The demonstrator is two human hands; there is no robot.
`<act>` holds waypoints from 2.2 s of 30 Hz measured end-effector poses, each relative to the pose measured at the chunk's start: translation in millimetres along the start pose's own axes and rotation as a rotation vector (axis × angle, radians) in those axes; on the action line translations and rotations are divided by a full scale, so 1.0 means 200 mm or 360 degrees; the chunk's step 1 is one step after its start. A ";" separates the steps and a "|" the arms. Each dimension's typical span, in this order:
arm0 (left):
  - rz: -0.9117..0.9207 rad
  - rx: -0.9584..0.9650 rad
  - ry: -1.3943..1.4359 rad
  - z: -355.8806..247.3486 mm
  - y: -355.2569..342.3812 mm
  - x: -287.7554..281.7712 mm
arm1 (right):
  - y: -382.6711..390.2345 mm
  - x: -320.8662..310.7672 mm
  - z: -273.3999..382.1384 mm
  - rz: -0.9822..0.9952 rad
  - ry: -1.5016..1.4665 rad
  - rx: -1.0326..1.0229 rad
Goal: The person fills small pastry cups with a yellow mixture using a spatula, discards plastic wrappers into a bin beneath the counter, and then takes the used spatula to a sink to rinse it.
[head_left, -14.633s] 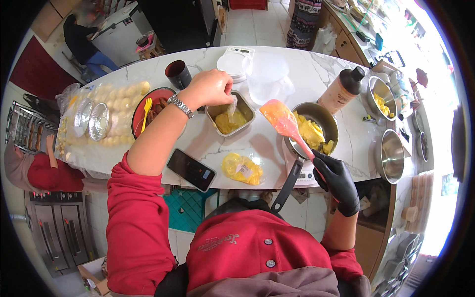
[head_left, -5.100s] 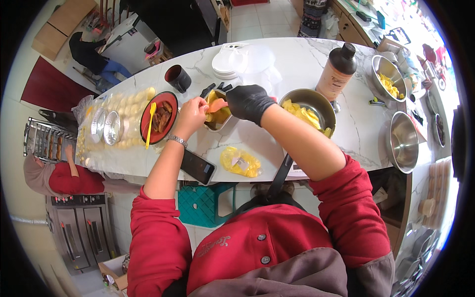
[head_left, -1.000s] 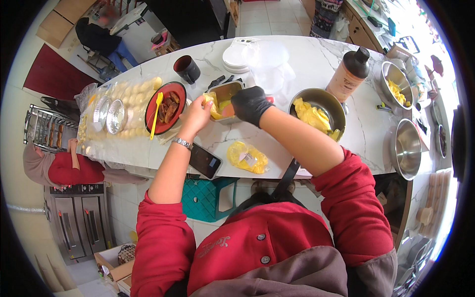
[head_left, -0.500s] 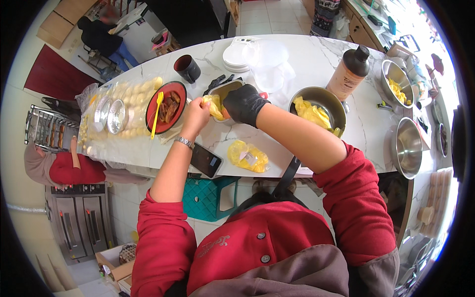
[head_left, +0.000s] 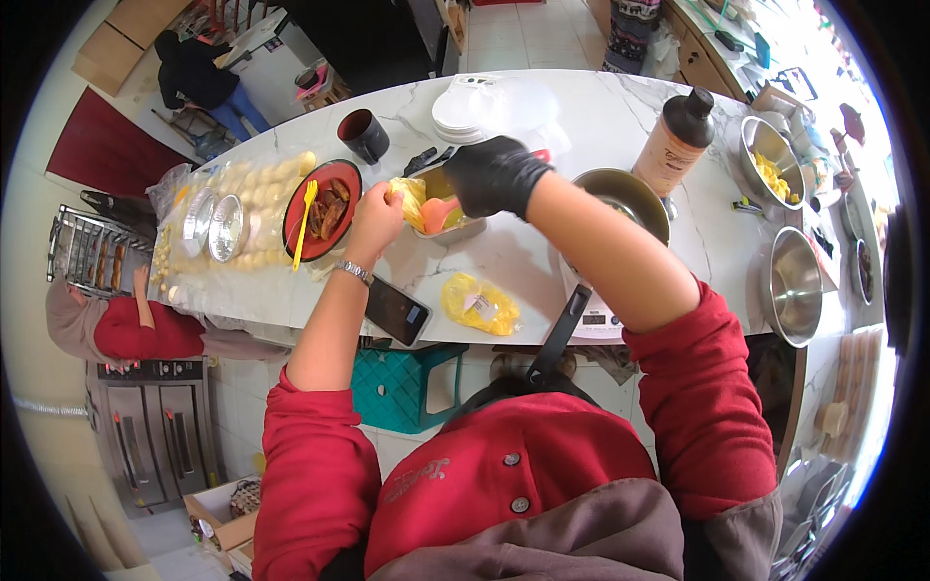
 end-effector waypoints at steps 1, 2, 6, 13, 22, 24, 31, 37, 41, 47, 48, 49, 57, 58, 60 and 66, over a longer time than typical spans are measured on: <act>-0.0019 0.0024 -0.0063 -0.02 -0.01 0.00 | -0.01 0.03 0.01 0.0011 0.0030 -0.0010; -0.0027 0.0028 -0.0095 -0.03 -0.02 0.00 | -0.03 0.07 0.03 -0.0003 0.0066 -0.0015; -0.0023 -0.0036 -0.0112 -0.01 -0.02 -0.01 | -0.07 0.24 0.08 0.0134 0.0284 0.0024; -0.0060 0.0026 0.0014 -0.10 -0.05 -0.10 | -0.06 0.36 0.05 -0.0027 0.0263 0.0039; 0.0037 0.0204 0.0414 -0.22 -0.06 -0.29 | 0.21 0.19 0.04 -0.0185 0.0260 0.0149; 0.0034 0.0206 0.0578 -0.20 -0.04 -0.31 | 0.27 0.22 0.02 -0.0186 0.0287 0.0218; -0.0011 0.0308 0.1008 -0.29 0.02 -0.37 | 0.40 0.36 -0.05 -0.0432 0.0067 0.0417; -0.0060 0.0449 0.1207 -0.27 0.04 -0.48 | 0.47 0.42 -0.01 -0.0566 -0.0073 0.0418; -0.0141 0.0573 0.1224 -0.26 0.06 -0.52 | 0.53 0.44 0.01 -0.0824 -0.0264 0.0474; -0.0143 0.0725 0.1121 -0.22 0.10 -0.48 | 0.52 0.46 0.01 -0.0928 -0.0518 0.0669; -0.0162 0.0780 0.1073 -0.20 0.11 -0.46 | 0.53 0.44 0.02 -0.0931 -0.0564 0.0693; -0.0155 0.0790 0.1047 -0.19 0.12 -0.45 | 0.53 0.42 0.03 -0.0939 -0.0606 0.0710; -0.0166 0.0742 0.1098 -0.16 0.18 -0.44 | 0.53 0.37 -0.03 -0.0826 -0.0833 0.0907; -0.0164 0.0720 0.1080 -0.14 0.18 -0.44 | 0.53 0.36 -0.03 -0.0828 -0.0827 0.0908; -0.0177 0.0675 0.1117 -0.11 0.19 -0.43 | 0.50 0.35 -0.06 -0.0732 -0.0785 0.0892; -0.0180 0.0667 0.0965 -0.13 0.15 -0.39 | 0.42 0.44 -0.02 -0.0571 -0.0492 0.0826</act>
Point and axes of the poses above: each hand's wrist, its own y-axis away from the middle knuckle, its own x-axis out of the palm, z = x × y, the point moved 4 cm from there along -y, towards the middle knuckle, and after that the axes turned 9 degrees about x, right-handed, at the moved point
